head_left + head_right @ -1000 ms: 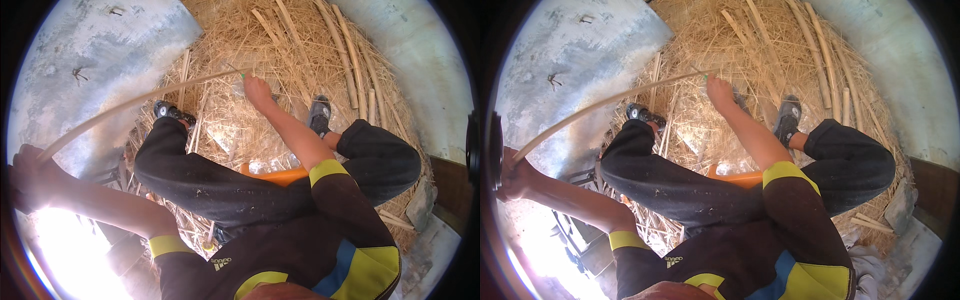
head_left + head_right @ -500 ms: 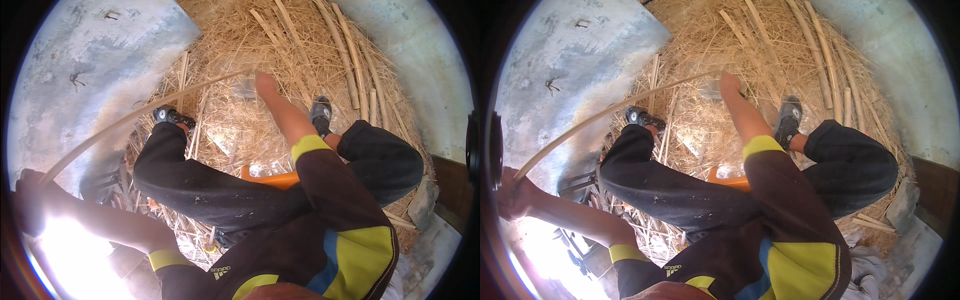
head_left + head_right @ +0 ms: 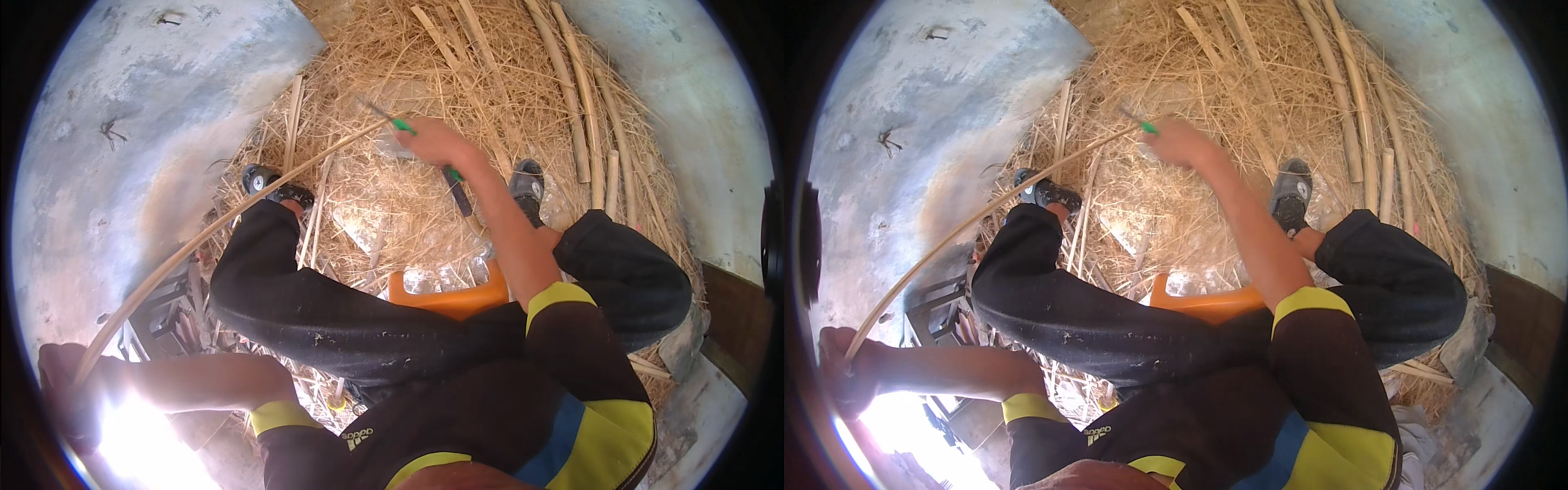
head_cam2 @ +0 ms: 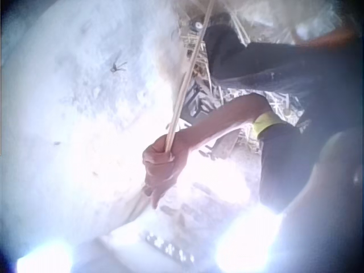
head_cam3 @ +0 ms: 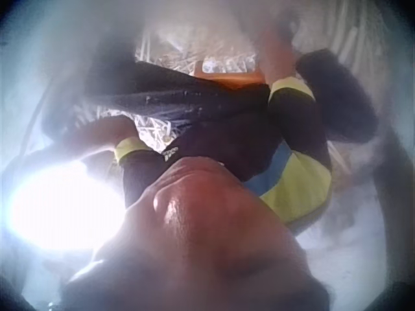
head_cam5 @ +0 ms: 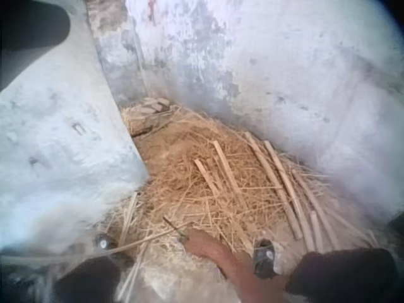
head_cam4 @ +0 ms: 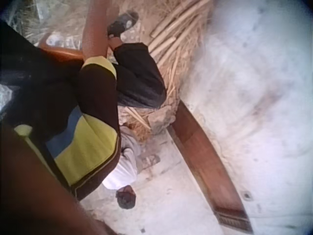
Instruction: The person sits on a straw-covered floor and uses a green-handled knife to shave a long, thin bamboo stick. They hold the stick with their left hand and repeatedly scrape the blade along its length to remove the outer layer, producing fine shavings.
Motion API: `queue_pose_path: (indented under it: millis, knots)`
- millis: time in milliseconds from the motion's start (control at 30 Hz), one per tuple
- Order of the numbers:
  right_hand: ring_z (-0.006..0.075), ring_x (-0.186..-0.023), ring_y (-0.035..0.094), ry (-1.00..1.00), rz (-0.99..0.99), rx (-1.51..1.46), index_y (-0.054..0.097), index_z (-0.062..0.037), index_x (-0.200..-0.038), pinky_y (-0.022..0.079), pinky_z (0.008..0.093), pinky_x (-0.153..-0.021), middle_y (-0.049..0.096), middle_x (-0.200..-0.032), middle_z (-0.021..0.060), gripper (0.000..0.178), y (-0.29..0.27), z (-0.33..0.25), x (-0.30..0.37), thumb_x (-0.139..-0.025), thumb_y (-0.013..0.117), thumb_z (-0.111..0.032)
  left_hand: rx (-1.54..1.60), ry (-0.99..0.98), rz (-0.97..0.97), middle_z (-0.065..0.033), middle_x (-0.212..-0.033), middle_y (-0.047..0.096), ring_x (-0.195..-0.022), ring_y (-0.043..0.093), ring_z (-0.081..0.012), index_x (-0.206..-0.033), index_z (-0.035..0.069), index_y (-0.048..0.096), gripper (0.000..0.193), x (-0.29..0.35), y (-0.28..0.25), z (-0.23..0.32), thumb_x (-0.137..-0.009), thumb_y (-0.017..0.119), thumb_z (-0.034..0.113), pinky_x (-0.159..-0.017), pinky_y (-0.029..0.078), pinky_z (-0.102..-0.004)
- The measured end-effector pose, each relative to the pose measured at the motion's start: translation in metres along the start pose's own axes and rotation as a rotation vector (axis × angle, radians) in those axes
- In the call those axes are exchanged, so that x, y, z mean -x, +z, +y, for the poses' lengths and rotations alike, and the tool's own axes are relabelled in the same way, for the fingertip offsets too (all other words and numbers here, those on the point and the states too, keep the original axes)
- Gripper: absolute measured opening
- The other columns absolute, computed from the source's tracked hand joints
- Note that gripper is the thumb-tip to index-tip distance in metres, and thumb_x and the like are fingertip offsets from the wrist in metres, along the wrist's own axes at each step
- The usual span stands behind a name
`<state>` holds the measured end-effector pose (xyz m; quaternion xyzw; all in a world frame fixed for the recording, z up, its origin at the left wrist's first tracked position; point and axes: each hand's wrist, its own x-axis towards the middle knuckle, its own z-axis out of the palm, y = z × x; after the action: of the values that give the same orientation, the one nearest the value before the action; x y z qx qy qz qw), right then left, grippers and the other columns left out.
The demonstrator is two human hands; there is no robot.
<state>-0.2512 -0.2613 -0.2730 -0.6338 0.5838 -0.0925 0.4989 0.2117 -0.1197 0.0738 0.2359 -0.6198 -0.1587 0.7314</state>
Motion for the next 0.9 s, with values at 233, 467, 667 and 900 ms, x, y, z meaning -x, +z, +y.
queue_pose_path:
  millis: [233,467,667,900]
  knots:
    - [0.037,-0.06,0.062,-0.438,0.159,-0.174,0.052,0.0016,-0.103,0.049,0.0458,-0.055,0.06,-0.064,0.0196,0.03,0.034,-0.14,0.129,-0.097,0.047,-0.028,0.835,-0.07,0.183,0.0093,-0.047,0.03,-0.039,0.024,-0.0051,-0.054,0.021,0.029,0.041,0.062,0.108,-0.007,-0.093,0.041,0.018,-0.046,0.021,-0.0217]
    - [0.0364,-0.053,0.061,-0.635,0.321,-0.11,0.046,-0.001,-0.097,0.047,0.0428,-0.046,0.055,-0.054,0.0174,0.021,0.096,-0.16,0.236,-0.097,0.048,-0.022,-0.258,0.138,0.337,0.0061,-0.052,0.023,-0.043,0.019,-0.0053,-0.064,0.017,0.024,0.039,0.135,0.204,0.037,-0.103,0.026,0.019,-0.038,0.016,-0.0238]
    - [0.0359,-0.049,0.06,-0.629,0.311,0.076,0.046,0.0002,-0.094,0.048,0.0431,-0.045,0.056,-0.052,0.0158,0.021,0.08,-0.159,0.263,-0.096,0.048,-0.021,0.058,0.192,0.162,0.0035,-0.046,0.026,-0.037,0.016,-0.0049,-0.069,0.017,0.028,0.035,0.141,0.211,0.051,-0.104,0.026,0.017,-0.031,0.015,-0.0222]
    - [0.0395,-0.052,0.059,-0.477,0.431,0.277,0.05,0.0025,-0.103,0.049,0.0471,-0.051,0.056,-0.054,0.0198,0.027,0.077,-0.095,0.228,-0.095,0.05,-0.023,0.331,0.239,-0.185,-0.0009,-0.043,0.031,-0.032,0.022,-0.0065,-0.082,0.014,0.039,0.023,0.138,0.206,0.047,-0.103,0.03,0.016,-0.025,0.021,-0.0236]
